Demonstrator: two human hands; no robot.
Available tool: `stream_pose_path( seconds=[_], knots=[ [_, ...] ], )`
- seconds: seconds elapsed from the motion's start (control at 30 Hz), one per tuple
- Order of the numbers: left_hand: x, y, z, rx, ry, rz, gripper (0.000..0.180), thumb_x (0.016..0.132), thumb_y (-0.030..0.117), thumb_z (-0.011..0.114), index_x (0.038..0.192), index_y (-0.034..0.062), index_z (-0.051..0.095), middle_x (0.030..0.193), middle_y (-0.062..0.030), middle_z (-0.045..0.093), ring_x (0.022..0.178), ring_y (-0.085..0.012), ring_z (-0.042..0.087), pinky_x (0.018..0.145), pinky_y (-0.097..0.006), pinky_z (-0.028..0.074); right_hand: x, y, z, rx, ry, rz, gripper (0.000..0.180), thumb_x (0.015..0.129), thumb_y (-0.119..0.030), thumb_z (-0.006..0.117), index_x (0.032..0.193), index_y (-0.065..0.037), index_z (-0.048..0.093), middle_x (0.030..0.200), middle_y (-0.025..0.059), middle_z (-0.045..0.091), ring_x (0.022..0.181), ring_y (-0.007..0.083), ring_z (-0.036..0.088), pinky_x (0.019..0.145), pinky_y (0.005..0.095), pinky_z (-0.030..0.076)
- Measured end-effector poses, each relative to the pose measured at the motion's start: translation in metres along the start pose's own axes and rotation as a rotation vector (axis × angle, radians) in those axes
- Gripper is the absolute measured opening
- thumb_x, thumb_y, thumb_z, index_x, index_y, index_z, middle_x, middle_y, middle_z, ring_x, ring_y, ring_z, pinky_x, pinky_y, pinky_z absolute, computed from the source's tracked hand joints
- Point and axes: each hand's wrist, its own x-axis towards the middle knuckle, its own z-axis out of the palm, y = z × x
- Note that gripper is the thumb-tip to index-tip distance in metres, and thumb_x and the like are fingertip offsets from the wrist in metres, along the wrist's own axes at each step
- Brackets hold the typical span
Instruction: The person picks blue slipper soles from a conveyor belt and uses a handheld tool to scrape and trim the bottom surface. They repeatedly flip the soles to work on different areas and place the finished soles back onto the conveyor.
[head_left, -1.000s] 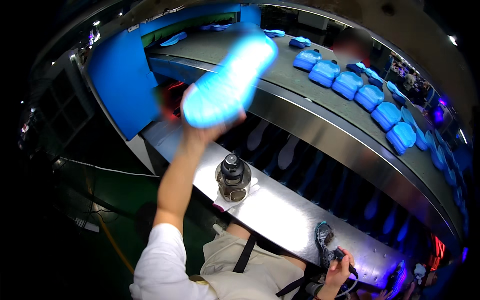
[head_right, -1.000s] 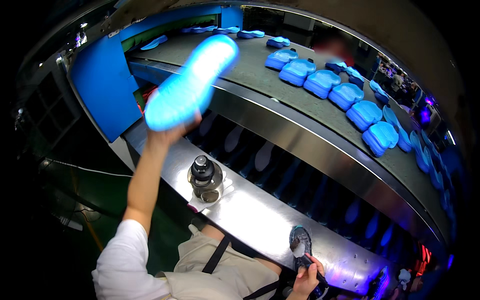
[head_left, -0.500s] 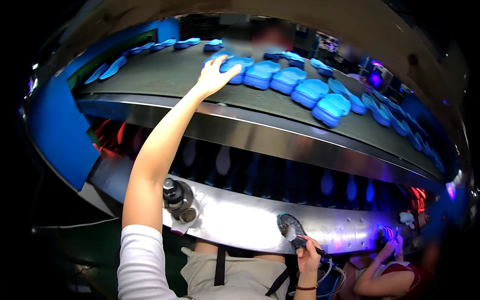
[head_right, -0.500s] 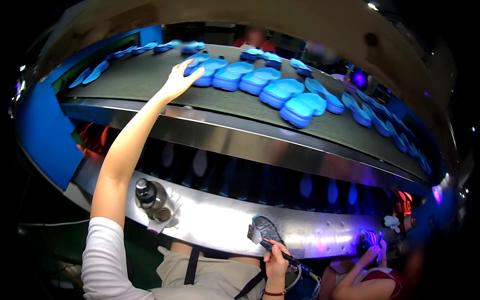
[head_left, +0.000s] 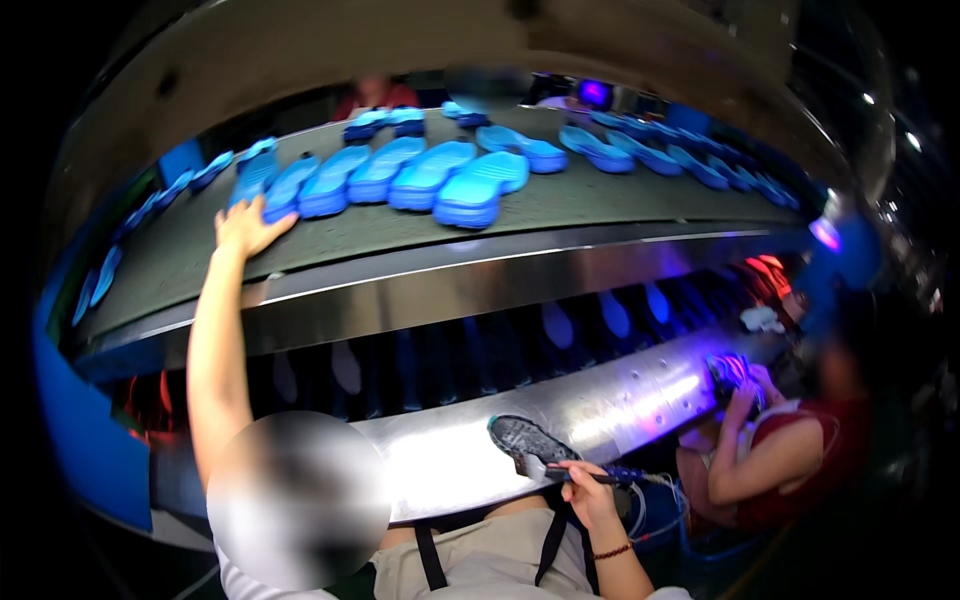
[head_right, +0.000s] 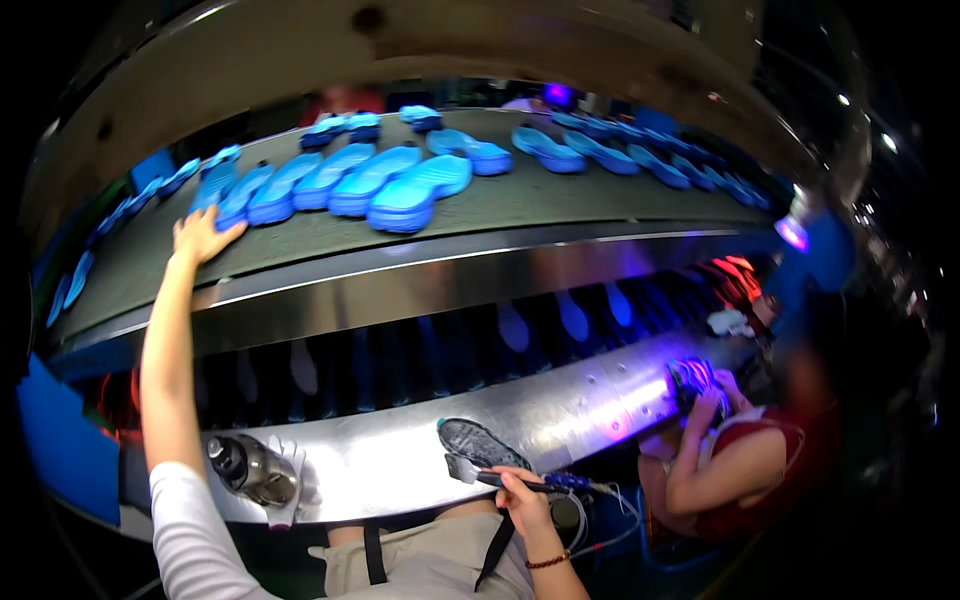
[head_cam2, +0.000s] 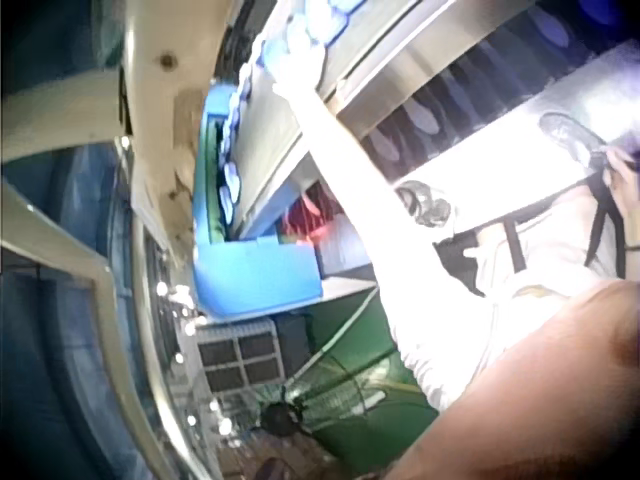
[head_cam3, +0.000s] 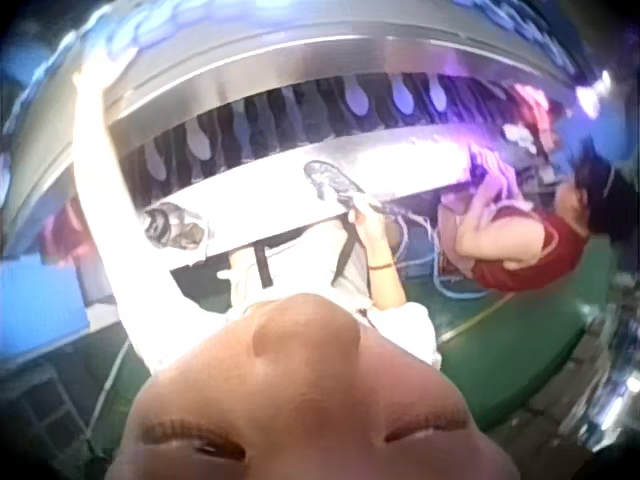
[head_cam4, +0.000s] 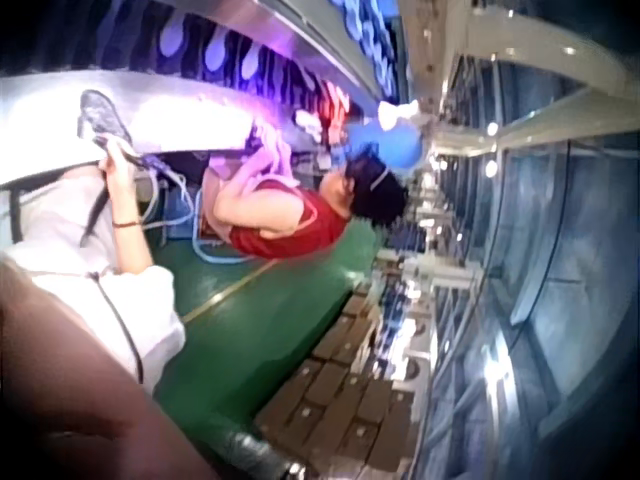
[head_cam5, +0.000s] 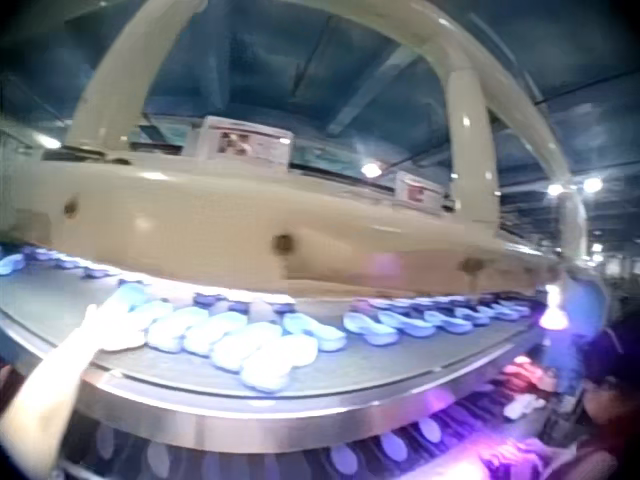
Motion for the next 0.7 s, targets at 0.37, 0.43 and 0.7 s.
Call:
stream_pose_path(
  seconds=[0.37,0.43,0.7],
  knots=[
    [-0.12,-0.042,-0.047,-0.208,0.427,0.426,0.038,0.071,0.022,0.07,0.093,-0.0007,0.049,0.1,-0.0164,0.047,0.079,-0.0379,0.053,0.068,-0.039,0.044,0.005,-0.017,0.012,0.083,-0.085,-0.023,0.022,0.086,-0.011,0.052,0.101,0.003,0.06,0.094,0.011,0.065,0.057,0.0082,0.054,0.052,0.0188,0.044],
    [-0.157,-0.023,-0.073,-0.343,0.378,0.455,0.039,0.069,0.019,0.071,0.091,-0.0024,0.047,0.094,-0.0146,0.048,0.075,-0.0343,0.053,0.065,-0.036,0.042,0.005,-0.024,0.004,0.071,-0.006,-0.041,0.022,0.086,-0.012,0.052,0.097,0.005,0.059,0.096,0.0165,0.064,0.054,0.0104,0.053,0.05,0.0208,0.044],
    [-0.315,0.027,-0.145,-0.89,0.413,0.376,0.033,0.067,0.035,0.066,0.063,0.0079,0.048,0.064,-0.0066,0.056,0.055,-0.0175,0.053,0.053,-0.025,0.036,0.011,-0.059,-0.029,0.2,0.22,-0.288,0.018,0.087,-0.012,0.05,0.096,0.001,0.058,0.093,0.0139,0.063,0.049,0.0106,0.049,0.046,0.0201,0.04]
  ],
)
